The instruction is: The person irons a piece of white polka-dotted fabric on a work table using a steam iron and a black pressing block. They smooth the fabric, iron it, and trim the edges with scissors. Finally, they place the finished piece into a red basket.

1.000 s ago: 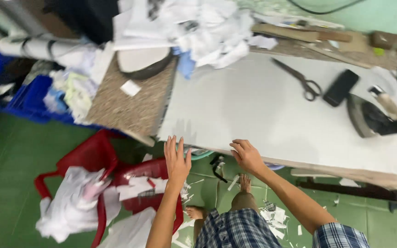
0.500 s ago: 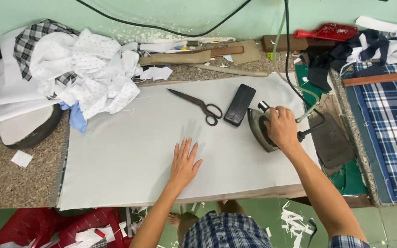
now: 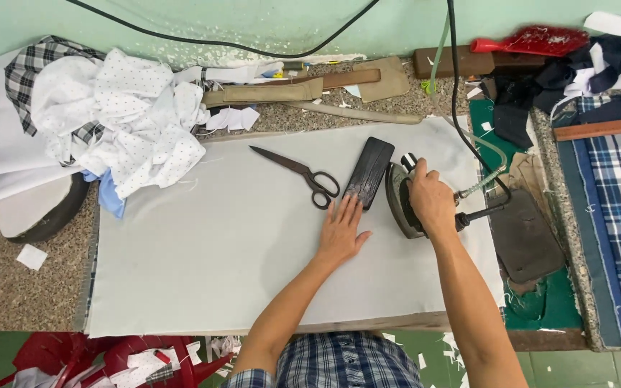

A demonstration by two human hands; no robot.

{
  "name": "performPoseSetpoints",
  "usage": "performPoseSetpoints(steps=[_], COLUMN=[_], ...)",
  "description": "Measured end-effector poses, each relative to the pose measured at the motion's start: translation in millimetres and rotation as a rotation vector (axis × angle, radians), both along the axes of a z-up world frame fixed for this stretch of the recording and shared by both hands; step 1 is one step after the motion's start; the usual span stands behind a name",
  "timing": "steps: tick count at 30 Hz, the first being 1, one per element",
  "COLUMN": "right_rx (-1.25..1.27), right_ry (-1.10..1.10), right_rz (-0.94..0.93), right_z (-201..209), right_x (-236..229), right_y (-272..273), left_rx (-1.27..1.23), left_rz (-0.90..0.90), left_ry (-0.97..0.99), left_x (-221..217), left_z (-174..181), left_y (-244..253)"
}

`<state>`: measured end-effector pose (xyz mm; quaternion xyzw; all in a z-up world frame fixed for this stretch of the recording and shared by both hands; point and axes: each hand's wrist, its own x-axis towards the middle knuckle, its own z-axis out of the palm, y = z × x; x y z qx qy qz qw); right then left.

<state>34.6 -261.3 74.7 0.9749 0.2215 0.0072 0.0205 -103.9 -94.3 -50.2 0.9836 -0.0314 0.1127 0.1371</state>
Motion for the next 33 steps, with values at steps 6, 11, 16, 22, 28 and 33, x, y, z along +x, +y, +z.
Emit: performPoseSetpoints(steps=[6,11,16,22,28,33], right_rx=[-0.064,-0.076,-0.09,0.354,-0.048,0.109], right_ry=[-0.038,-0.067,-0.248,-0.422,0.121,0.11], right_rz=[-0.061,-0.073,-0.043,0.643,0.381,0.222], right_z=[-26.1,-47.3,-56.4,-101.0,-137.4,-140.6], right_x=[19.0,47.6,49.2,-48.0,-35.7,-24.5], right_y=[0.8,-1.3,7.6,122.5,209.4,290.6], left_rx=[0.037,-0.01,-0.101,-0.039,-0.106,-0.164], left_rz=[-0.011,-0.03,0.123,0.585,0.785,0.749], left_ry=[0.397,0.329,0.145,0.328,0.533,0.639], left_x=[60.0,58.2,-25.2,-142.3,-195.8,-193.0], left_z=[19.4,11.3,3.4,12.7,50.5,89.2], left_y=[13.1,40.6,124.1,265.1,325.4,324.0])
